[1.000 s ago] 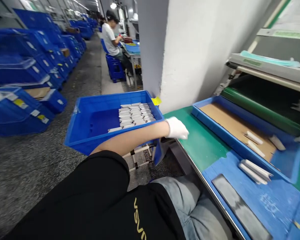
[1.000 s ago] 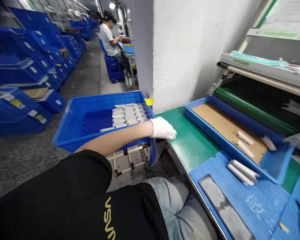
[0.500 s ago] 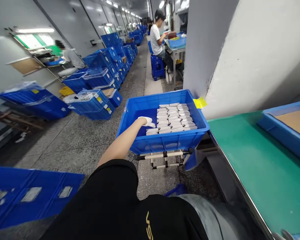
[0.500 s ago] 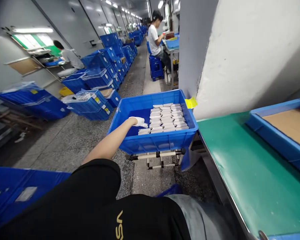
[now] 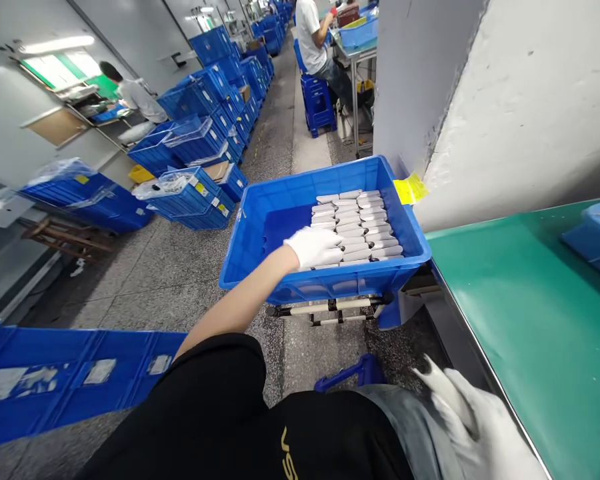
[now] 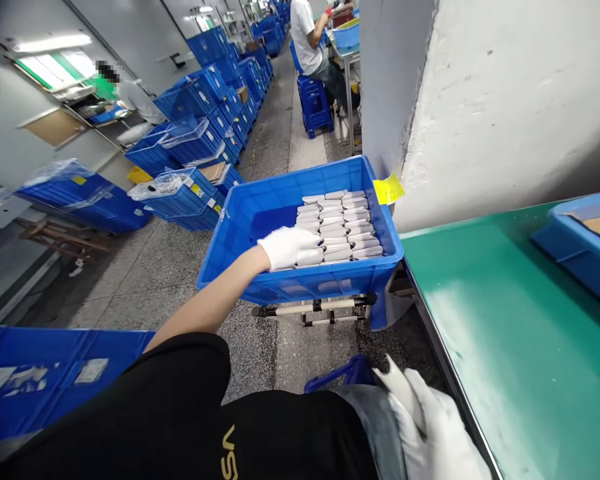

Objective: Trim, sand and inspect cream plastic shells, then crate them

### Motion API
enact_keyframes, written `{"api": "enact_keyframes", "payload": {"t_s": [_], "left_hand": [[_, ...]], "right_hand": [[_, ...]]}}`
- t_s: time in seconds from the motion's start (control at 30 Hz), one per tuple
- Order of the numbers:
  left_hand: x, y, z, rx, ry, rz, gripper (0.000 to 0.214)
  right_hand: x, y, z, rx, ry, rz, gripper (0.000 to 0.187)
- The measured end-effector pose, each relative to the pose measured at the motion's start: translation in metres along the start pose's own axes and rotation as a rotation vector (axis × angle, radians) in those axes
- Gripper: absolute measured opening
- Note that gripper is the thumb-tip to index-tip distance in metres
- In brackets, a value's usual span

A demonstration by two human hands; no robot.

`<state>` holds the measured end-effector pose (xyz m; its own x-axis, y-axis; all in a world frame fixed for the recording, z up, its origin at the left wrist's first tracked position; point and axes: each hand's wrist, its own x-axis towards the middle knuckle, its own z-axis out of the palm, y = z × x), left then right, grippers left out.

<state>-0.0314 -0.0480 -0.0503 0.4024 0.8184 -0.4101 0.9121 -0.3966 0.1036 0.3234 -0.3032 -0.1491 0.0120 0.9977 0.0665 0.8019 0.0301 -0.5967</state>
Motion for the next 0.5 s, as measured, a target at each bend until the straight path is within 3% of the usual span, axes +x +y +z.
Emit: {"api": "enact_keyframes", "payload": {"t_s": [0.03, 0.1, 0.2, 0.27, 0.37, 0.47, 0.5], "left_hand": [[-0.005, 0.025, 0.005, -0.012, 0.019, 0.109, 0.061], [-0.016, 0.070, 0.017, 0.012, 0.114, 0.421, 0.084], [-0.028, 0.108, 0.034, 0.026, 0.182, 0.598, 0.068], [-0.030, 0.113, 0.042, -0.001, 0.100, 0.609, 0.060], [-0.030, 0.103, 0.045, -0.032, -0.054, 0.623, 0.048], [-0.031, 0.077, 0.031, -0.017, -0.090, 0.576, 0.027], [-0.033, 0.061, 0.022, 0.005, -0.077, 0.499, 0.025]], "right_hand": [[0.006, -0.013, 0.005, 0.028, -0.047, -0.027, 0.046], [0.019, -0.035, 0.014, 0.079, -0.132, -0.065, 0.046], [0.036, -0.057, 0.023, 0.118, -0.150, -0.094, 0.047], [0.046, -0.064, 0.028, 0.125, -0.109, -0.094, 0.047], [0.054, -0.069, 0.031, 0.131, -0.053, -0.079, 0.045], [0.054, -0.069, 0.030, 0.146, -0.023, -0.034, 0.050], [0.052, -0.068, 0.030, 0.146, -0.006, -0.012, 0.055]]}}
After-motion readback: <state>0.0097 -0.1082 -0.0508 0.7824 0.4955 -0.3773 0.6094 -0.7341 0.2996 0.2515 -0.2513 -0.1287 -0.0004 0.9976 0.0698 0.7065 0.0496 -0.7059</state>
